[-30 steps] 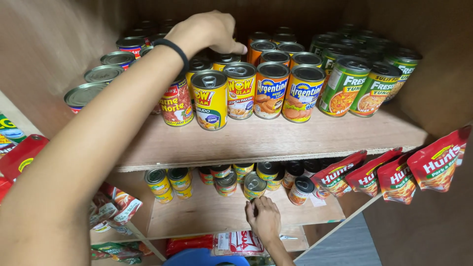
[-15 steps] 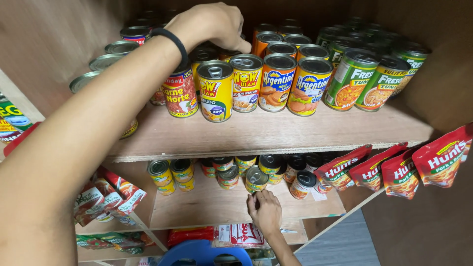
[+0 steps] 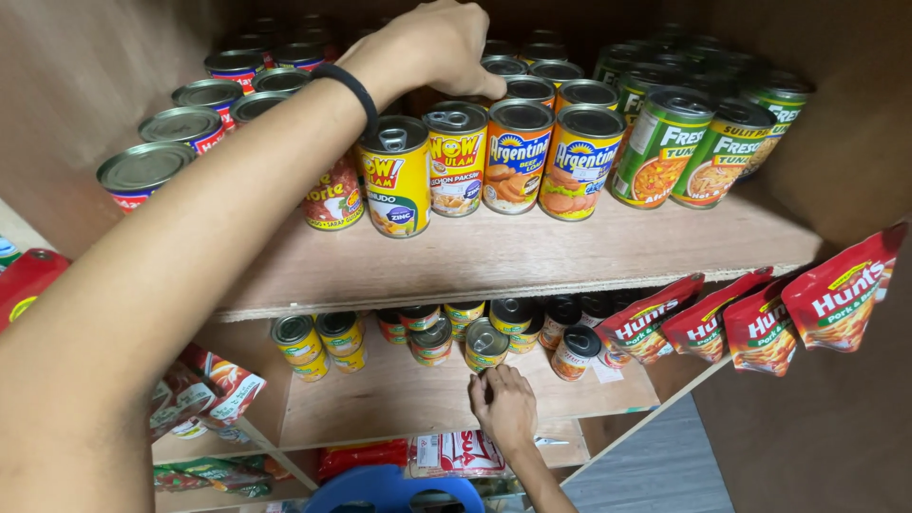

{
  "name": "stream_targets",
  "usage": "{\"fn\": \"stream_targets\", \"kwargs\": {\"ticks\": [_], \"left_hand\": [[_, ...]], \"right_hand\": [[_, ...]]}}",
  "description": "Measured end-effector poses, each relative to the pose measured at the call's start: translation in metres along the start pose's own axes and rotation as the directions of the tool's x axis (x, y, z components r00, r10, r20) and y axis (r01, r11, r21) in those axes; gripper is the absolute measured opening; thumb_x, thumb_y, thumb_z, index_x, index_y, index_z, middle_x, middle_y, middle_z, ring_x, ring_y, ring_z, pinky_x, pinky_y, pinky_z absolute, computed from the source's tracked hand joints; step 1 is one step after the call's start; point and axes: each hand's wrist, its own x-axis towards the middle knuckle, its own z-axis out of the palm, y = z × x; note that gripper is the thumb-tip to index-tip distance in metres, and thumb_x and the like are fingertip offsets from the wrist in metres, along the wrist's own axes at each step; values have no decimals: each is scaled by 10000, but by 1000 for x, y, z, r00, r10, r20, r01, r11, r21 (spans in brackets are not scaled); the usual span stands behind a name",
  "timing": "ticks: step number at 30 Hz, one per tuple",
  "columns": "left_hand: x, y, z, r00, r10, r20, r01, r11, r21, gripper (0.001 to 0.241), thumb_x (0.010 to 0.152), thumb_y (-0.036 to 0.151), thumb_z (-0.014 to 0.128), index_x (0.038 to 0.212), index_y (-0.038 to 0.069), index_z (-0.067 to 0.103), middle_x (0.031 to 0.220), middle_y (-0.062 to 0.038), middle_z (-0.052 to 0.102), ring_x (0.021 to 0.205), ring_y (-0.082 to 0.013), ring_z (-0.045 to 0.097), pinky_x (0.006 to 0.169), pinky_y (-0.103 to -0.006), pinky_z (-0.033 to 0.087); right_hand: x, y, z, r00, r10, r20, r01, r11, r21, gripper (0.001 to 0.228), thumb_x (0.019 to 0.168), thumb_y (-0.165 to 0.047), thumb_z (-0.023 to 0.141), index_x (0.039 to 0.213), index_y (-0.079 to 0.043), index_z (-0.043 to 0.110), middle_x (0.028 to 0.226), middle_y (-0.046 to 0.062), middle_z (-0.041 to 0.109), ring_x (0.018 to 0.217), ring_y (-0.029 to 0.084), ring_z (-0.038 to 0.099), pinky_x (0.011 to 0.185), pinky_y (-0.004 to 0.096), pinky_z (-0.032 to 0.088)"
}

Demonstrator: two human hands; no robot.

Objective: Organizing canned goods and pouches on grocery store shelves.

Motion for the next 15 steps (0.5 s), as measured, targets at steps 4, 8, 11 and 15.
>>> {"fn": "stream_targets", "kwargs": {"ticks": [4,8,11,15], "left_hand": [[-10,7,-21,993,3,117,-13,996,83,659,863,627,724,949,-26,766,883,-251,727,789,-425,712,732,-519,568],[-38,28,-55,928,-106,356,54,987,152,784,861,741,631,1202,40,712,1029,-227,760,918,-388,723,814,-526,575],[-45,27,-53,890,-42,453,-14,993,120,874,790,744,678,1361,87,597,1191,-202,709,1059,-360,682,901,-490,552],[-59,29,-52,926,22,378,-53,996,72,901,745,669,701,1437,112,556,1209,-219,717,1075,-370,711,940,-467,557]], "right_hand": [[-1,-2,-3,1000,-1,-3,1,1000,6,229,876,-237,689,729,-76,618,760,81,613,781,283,611,741,423,486],[0,-1,-5,1000,-8,-13,8,1000,9,231,872,-236,694,728,-76,613,759,88,610,774,291,609,732,426,485],[1,-1,-6,1000,-5,-14,5,1000,13,230,870,-236,697,730,-75,610,759,91,607,769,295,607,731,426,484],[3,-1,-7,1000,10,-4,-10,1000,19,235,871,-240,701,732,-75,608,755,89,604,766,296,605,735,425,484]]}}
